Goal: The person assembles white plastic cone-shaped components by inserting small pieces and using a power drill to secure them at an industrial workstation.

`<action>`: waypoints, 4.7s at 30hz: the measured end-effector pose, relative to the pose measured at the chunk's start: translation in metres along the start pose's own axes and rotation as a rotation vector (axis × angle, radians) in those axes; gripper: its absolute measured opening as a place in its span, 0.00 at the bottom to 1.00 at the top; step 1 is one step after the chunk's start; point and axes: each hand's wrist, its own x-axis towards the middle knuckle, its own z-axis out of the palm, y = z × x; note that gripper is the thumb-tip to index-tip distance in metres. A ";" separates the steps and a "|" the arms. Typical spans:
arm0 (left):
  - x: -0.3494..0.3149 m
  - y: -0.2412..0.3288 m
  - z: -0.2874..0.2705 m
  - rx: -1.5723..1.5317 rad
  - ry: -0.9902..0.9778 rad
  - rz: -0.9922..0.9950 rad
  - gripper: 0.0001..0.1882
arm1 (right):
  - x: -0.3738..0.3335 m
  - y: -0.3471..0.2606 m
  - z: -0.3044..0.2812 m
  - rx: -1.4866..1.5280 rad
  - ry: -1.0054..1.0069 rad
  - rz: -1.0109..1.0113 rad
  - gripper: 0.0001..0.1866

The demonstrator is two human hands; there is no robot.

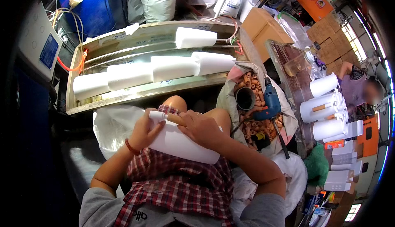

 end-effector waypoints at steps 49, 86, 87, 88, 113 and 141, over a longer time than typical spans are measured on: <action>0.045 0.063 0.011 0.523 -0.490 0.299 0.16 | -0.404 0.022 0.001 -0.011 0.530 1.509 0.18; 0.050 0.006 0.054 -1.559 0.143 -0.526 0.10 | -0.016 0.003 -0.051 0.390 0.783 0.243 0.36; 0.047 0.011 0.050 -1.529 0.158 -0.521 0.10 | -0.008 0.000 -0.054 0.273 0.701 0.278 0.36; 0.045 0.019 0.045 -1.500 0.170 -0.517 0.11 | -0.004 -0.005 -0.057 0.263 0.654 0.318 0.38; 0.021 -0.010 -0.004 -1.425 0.566 -0.424 0.13 | 0.069 -0.012 -0.043 0.417 0.154 0.392 0.39; 0.004 -0.076 -0.015 -0.756 0.801 -0.148 0.21 | 0.096 -0.035 0.073 1.536 -0.004 0.869 0.33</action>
